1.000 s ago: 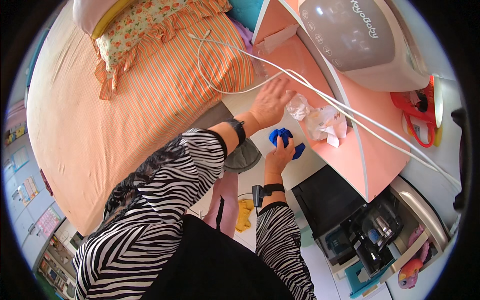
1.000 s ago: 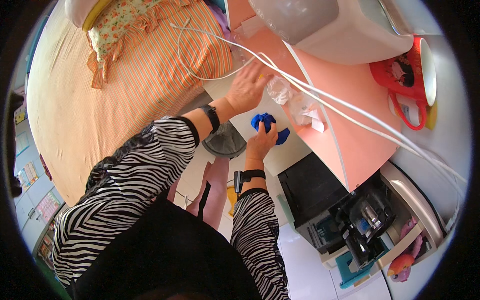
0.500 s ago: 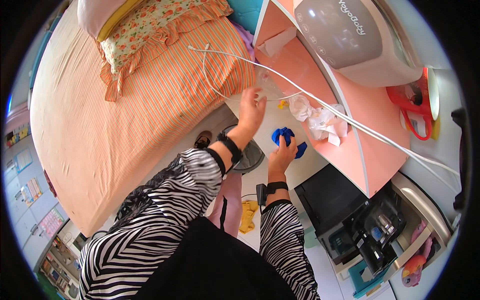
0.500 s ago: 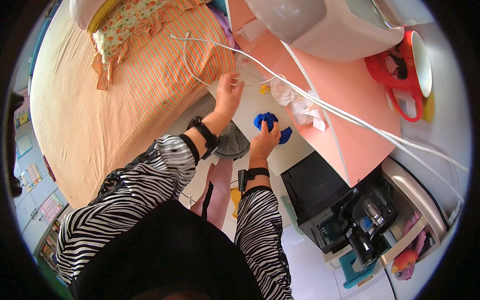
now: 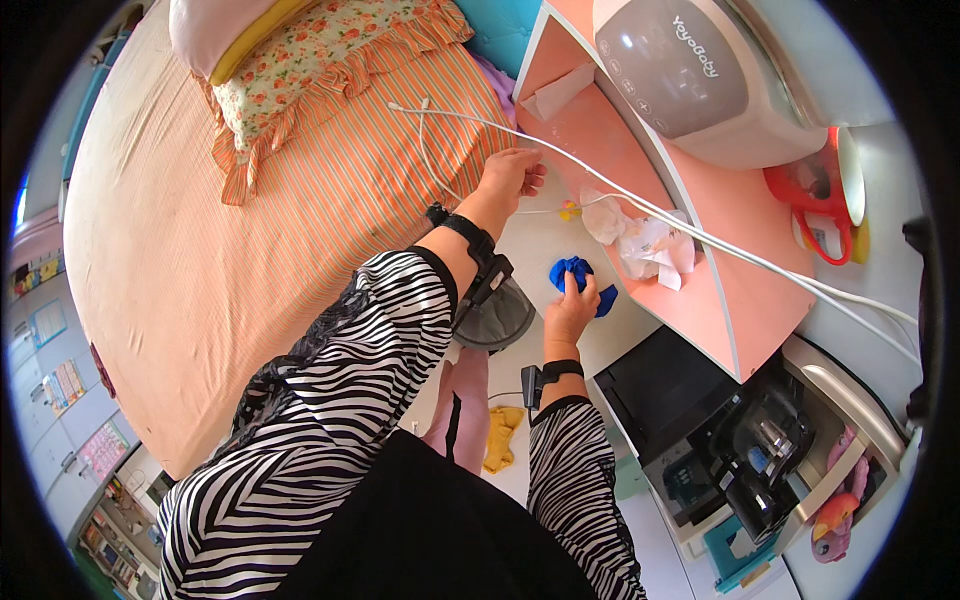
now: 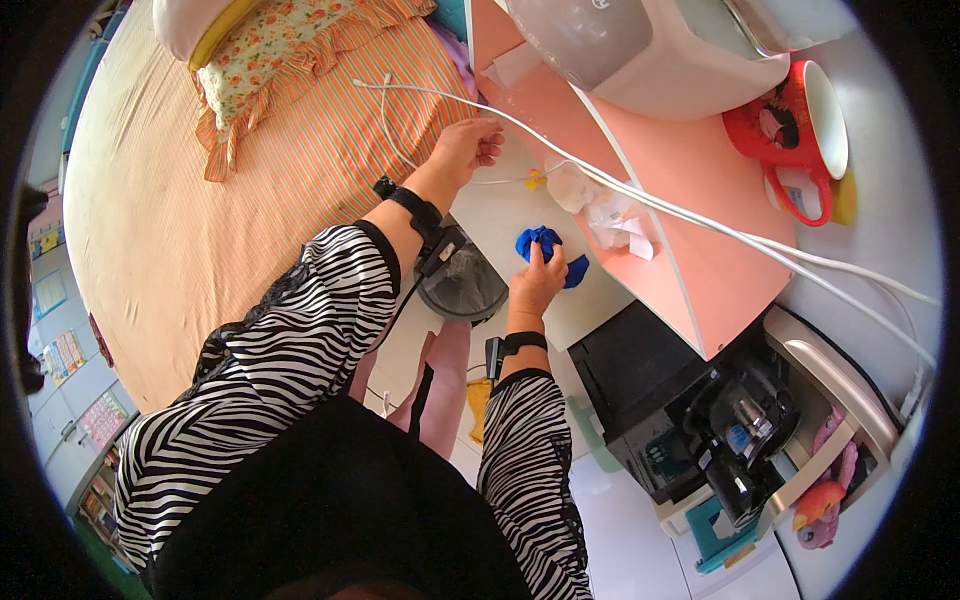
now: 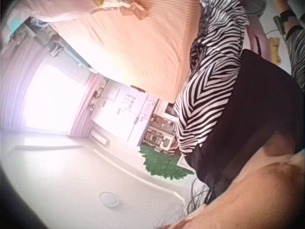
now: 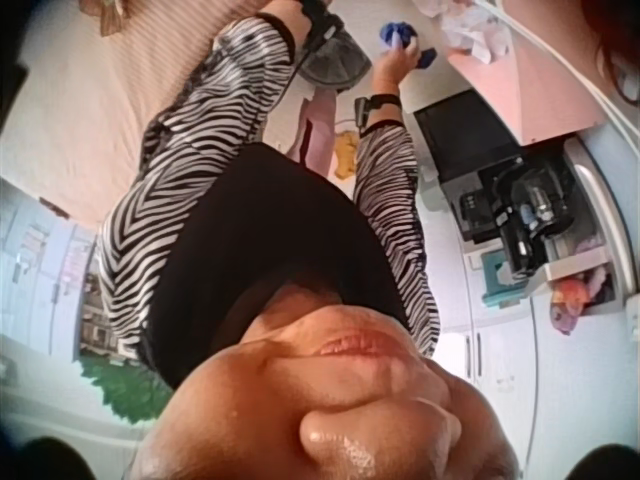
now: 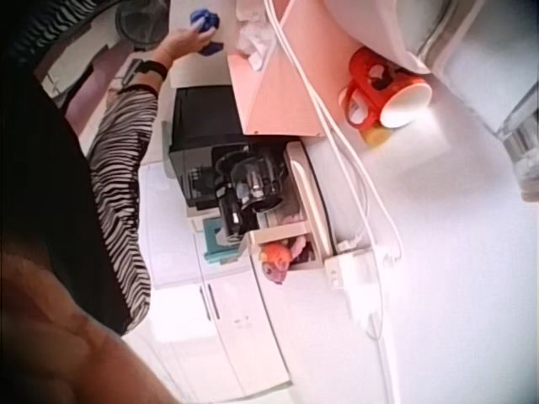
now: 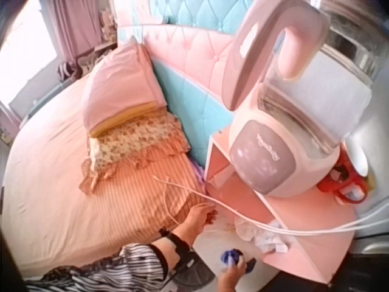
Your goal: The person wipes various surfaces in a bedroom using a blue cloth. They clean a bedside table, a small refrigerator, and a desk, moving items like a water bottle and plastic containers aside to reach the surfaces.
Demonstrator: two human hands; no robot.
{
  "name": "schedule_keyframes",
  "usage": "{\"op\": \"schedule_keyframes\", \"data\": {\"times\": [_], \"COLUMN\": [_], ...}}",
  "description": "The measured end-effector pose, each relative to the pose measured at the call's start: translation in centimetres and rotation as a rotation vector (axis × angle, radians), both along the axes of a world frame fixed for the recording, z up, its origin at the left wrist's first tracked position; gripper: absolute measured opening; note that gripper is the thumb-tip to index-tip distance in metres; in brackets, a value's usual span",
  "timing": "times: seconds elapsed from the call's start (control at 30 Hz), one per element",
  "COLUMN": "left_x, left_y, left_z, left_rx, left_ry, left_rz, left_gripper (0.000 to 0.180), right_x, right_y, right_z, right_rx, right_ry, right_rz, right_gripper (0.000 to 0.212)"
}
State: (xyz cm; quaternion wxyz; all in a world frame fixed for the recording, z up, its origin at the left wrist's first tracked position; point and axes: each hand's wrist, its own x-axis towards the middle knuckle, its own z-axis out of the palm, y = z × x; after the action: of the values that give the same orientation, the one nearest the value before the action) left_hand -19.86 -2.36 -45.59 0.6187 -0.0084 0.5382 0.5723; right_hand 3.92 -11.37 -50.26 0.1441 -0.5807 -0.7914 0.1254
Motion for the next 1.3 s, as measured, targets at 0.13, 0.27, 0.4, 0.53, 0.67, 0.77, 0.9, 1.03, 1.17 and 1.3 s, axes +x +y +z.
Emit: {"op": "schedule_keyframes", "data": {"times": [0.13, 0.27, 0.4, 0.53, 0.67, 0.77, 0.9, 1.03, 1.17, 1.3], "left_x": [0.3, 1.5, 2.9, 2.1, 0.1, -1.2, -3.3, -5.8, -5.1, -0.9], "left_y": [2.0, 4.2, 7.2, 7.7, 4.9, 1.3, -6.0, -14.2, -21.0, -23.4], "left_z": [0.7, -0.8, -3.6, -4.4, -2.2, 0.1, 2.8, 5.9, 11.0, 17.3], "left_rx": [-0.114, -0.194, -0.225, -0.18, -0.098, -0.192, -0.237, -0.276, -0.087, 0.062], "left_ry": [0.174, 0.173, 0.456, 0.216, 0.482, 0.463, 0.468, 0.305, -0.238, -0.449], "left_rz": [0.01, 0.091, 0.108, 0.16, 0.09, 0.048, -0.006, 0.016, 0.09, -0.042], "left_gripper": [0.034, 0.062, 0.074, 0.073, 0.052, 0.056, 0.058, 0.064, 0.045, 0.03], "right_x": [-0.1, -0.3, -0.2, -0.1, 0.0, -0.1, -0.3, -0.8, -2.9, -5.1], "right_y": [0.0, 0.1, 0.0, 0.0, 0.1, -0.1, -0.4, -0.4, -1.7, -4.2], "right_z": [0.0, 0.1, 0.2, 0.5, 0.8, 1.0, 1.9, 5.1, 11.7, 20.6], "right_rx": [0.001, -0.032, -0.033, -0.049, -0.082, -0.1, -0.126, -0.162, -0.472, -0.891], "right_ry": [0.009, -0.014, -0.018, -0.042, -0.058, -0.086, -0.102, 0.029, 0.648, 1.21], "right_rz": [-0.007, -0.035, -0.016, 0.015, 0.026, 0.04, 0.068, -0.041, -0.035, 0.017], "right_gripper": [0.039, 0.039, 0.04, 0.042, 0.045, 0.05, 0.062, 0.073, 0.084, 0.105]}}
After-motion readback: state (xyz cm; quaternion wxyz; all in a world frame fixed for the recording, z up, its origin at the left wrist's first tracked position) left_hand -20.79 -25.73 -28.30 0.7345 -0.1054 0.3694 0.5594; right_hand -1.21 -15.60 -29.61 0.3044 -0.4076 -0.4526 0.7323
